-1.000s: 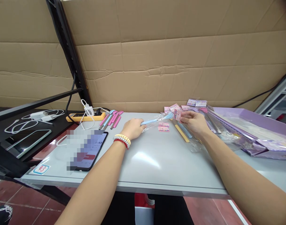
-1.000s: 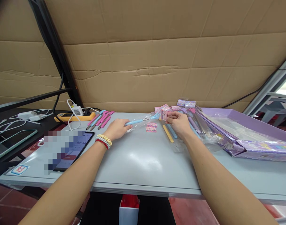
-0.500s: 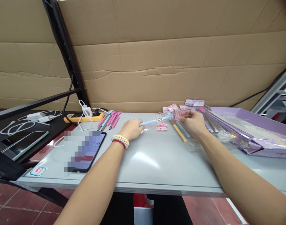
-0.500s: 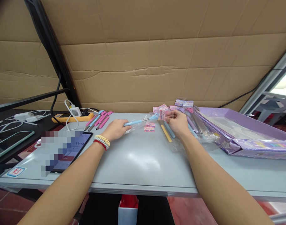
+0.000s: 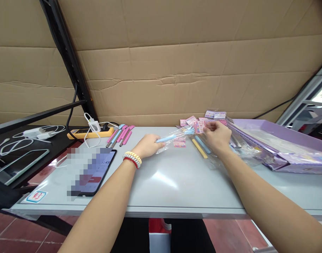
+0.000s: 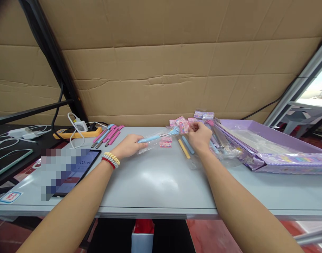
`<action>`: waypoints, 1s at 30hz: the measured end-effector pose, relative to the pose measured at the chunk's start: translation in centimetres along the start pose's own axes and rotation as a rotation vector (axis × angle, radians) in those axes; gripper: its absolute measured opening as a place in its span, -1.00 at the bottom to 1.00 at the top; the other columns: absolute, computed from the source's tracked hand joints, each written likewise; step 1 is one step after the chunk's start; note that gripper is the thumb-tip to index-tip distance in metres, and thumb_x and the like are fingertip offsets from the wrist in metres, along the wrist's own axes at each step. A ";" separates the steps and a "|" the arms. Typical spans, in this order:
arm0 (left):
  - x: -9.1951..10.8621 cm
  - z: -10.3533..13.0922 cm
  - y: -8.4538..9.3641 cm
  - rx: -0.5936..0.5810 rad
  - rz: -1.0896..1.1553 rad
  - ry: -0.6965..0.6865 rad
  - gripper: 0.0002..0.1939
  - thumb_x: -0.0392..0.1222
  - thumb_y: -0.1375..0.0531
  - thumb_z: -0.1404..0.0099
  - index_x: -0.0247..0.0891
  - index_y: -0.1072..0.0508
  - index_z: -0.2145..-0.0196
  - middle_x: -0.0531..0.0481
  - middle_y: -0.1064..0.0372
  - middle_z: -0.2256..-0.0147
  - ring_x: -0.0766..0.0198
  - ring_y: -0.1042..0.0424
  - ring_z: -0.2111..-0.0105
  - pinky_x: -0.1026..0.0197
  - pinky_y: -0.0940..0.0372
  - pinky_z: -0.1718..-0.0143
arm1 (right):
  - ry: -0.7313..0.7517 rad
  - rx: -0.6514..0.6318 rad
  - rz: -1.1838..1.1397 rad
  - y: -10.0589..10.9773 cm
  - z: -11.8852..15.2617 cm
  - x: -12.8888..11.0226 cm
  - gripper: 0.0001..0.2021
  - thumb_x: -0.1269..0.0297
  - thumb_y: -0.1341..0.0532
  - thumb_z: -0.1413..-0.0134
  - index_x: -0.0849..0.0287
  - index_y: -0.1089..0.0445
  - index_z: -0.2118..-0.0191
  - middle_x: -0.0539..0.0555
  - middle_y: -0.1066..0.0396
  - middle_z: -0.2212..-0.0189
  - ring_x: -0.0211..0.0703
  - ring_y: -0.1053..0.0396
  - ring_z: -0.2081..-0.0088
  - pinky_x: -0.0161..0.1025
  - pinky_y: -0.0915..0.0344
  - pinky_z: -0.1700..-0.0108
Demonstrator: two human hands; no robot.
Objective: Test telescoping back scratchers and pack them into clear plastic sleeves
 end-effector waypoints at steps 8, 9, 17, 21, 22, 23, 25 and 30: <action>-0.2 0.0 0.1 0.007 0.007 0.015 -0.69 0.00 -0.10 -0.18 -0.24 -0.25 0.58 0.08 -0.17 0.63 0.34 -0.13 0.60 0.23 0.03 0.56 | 0.125 -0.156 0.028 -1.7 1.0 -1.4 -0.77 0.17 -0.17 0.07 0.22 -0.47 0.39 0.08 -0.45 0.47 -0.15 -0.34 0.42 -0.19 -0.27 0.27; -0.2 0.0 0.1 0.003 0.013 0.018 -0.69 0.01 -0.10 -0.19 -0.24 -0.25 0.58 0.08 -0.17 0.62 0.34 -0.13 0.60 0.24 0.03 0.57 | 0.126 -0.144 0.023 -1.5 0.9 -1.4 -0.78 0.20 -0.17 0.08 0.22 -0.47 0.41 0.08 -0.45 0.48 -0.16 -0.34 0.43 -0.20 -0.27 0.28; -0.3 0.2 0.1 -0.024 0.123 0.038 -0.71 0.01 -0.13 -0.15 -0.25 -0.30 0.57 0.09 -0.18 0.66 0.36 -0.13 0.63 0.26 0.00 0.58 | -0.076 -0.154 -0.312 -1.8 0.0 1.0 -0.76 0.35 -0.27 0.34 0.13 -0.32 0.38 0.00 -0.37 0.52 -0.21 -0.31 0.49 -0.29 -0.25 0.47; -0.9 0.4 -0.4 -0.104 0.268 0.075 -0.66 0.09 -0.16 -0.11 -0.24 -0.29 0.57 0.12 -0.13 0.71 0.37 -0.10 0.67 0.27 -0.01 0.58 | -0.153 -0.324 -0.470 -3.6 0.3 1.4 -0.78 0.26 -0.29 0.29 0.13 -0.33 0.39 -0.03 -0.33 0.55 -0.28 -0.23 0.57 -0.33 -0.18 0.60; -1.0 0.4 -0.5 -0.122 0.288 0.075 -0.63 0.12 -0.16 -0.11 -0.24 -0.28 0.56 0.12 -0.13 0.72 0.37 -0.10 0.67 0.27 -0.01 0.58 | -0.158 -0.352 -0.491 -3.9 0.4 1.3 -0.80 0.23 -0.29 0.27 0.13 -0.33 0.42 -0.02 -0.33 0.55 -0.28 -0.22 0.57 -0.32 -0.20 0.60; -1.1 0.4 -0.6 -0.135 0.300 0.072 -0.61 0.15 -0.16 -0.11 -0.24 -0.28 0.56 0.13 -0.12 0.72 0.37 -0.10 0.67 0.27 -0.01 0.57 | -0.167 -0.366 -0.516 -4.0 0.5 1.3 -0.80 0.21 -0.29 0.26 0.12 -0.32 0.44 -0.02 -0.34 0.54 -0.27 -0.24 0.57 -0.31 -0.24 0.60; -1.1 0.4 -0.7 -0.142 0.322 0.051 -0.56 0.21 -0.15 -0.11 -0.24 -0.27 0.55 0.14 -0.11 0.73 0.38 -0.08 0.68 0.28 0.00 0.57 | -0.192 -0.362 -0.562 -4.1 0.6 1.3 -0.79 0.20 -0.30 0.27 0.11 -0.30 0.44 -0.01 -0.35 0.53 -0.24 -0.27 0.56 -0.26 -0.31 0.60; -0.5 0.1 -0.8 -0.107 0.365 -0.014 -0.52 0.26 -0.08 -0.17 -0.24 -0.25 0.54 0.16 -0.07 0.74 0.40 -0.05 0.68 0.28 0.00 0.55 | -0.215 -0.263 -0.502 -3.2 0.3 1.7 -0.79 0.23 -0.34 0.27 0.11 -0.33 0.44 0.01 -0.37 0.55 -0.22 -0.29 0.62 -0.19 -0.36 0.61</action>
Point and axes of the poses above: each hand's wrist, its own z-axis away from the middle knuckle, its own y-axis out of the back of the hand, x = y × z, the point moved 9 cm from there along -z, towards the middle knuckle
